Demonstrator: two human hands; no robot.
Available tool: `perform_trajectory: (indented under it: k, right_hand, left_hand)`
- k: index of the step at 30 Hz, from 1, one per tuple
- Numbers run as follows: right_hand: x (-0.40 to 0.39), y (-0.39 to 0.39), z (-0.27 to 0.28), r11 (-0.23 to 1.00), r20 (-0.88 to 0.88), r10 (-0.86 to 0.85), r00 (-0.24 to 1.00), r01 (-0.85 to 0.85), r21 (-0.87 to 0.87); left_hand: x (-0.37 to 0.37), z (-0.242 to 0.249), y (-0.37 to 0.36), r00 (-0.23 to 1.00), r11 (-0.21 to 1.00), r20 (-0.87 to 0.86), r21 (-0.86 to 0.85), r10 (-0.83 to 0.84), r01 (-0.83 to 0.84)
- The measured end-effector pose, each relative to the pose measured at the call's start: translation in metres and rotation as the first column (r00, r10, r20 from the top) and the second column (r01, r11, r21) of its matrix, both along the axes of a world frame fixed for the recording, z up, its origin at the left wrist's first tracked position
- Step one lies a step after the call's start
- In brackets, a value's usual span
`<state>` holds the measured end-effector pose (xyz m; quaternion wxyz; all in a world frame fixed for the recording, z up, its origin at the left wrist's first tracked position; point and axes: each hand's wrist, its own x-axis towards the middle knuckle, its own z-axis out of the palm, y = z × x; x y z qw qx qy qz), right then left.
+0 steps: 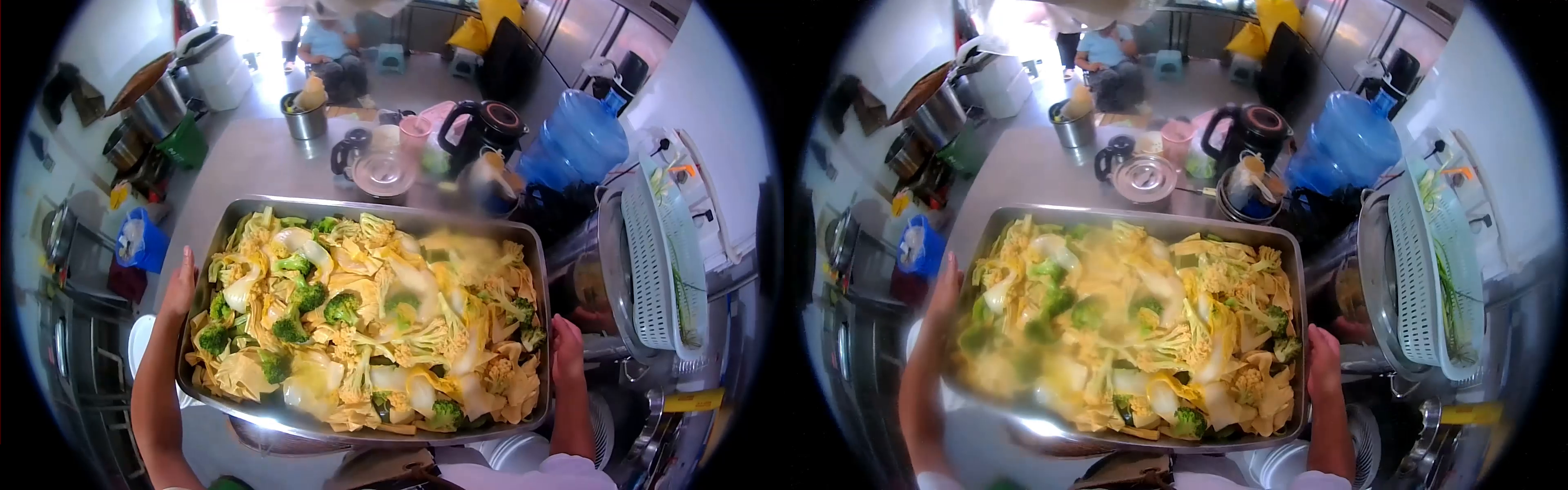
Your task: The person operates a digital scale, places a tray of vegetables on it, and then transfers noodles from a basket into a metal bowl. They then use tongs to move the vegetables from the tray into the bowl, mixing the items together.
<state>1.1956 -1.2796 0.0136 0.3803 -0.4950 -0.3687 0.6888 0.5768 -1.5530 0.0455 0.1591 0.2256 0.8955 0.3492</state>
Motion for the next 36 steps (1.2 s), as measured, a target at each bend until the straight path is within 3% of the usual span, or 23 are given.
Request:
perform_trajectory:
  k: [6,9,13,18,33,36]
  right_hand:
    - [-0.002,0.0,-0.015,0.998,0.002,-0.063,0.998,0.063,0.002]
    - [-0.009,-0.004,-0.017,0.999,-0.08,-0.034,0.996,0.032,-0.017]
    - [-0.011,-0.009,-0.014,0.998,-0.037,-0.034,0.999,0.032,-0.052]
    - [-0.008,-0.006,-0.014,0.997,-0.027,-0.018,0.999,0.016,-0.07]
    - [-0.011,-0.008,-0.017,0.995,-0.033,-0.08,0.996,0.078,-0.056]
    - [-0.005,-0.007,-0.026,0.993,-0.014,-0.1,0.995,0.099,-0.06]
  left_hand:
    - [-0.021,-0.062,0.018,0.999,0.992,-0.005,0.116,0.053,-0.052]
    - [-0.01,-0.039,0.01,0.998,0.999,0.063,-0.028,-0.014,0.016]
    - [-0.023,-0.038,-0.008,0.994,0.99,0.113,-0.143,0.003,0.014]
    - [-0.014,-0.024,0.001,0.967,0.993,0.25,-0.112,0.056,-0.029]
    - [-0.029,-0.058,-0.001,0.962,0.991,0.262,0.095,0.069,-0.097]
    - [-0.036,-0.05,-0.001,0.966,0.998,0.257,-0.064,0.007,0.01]
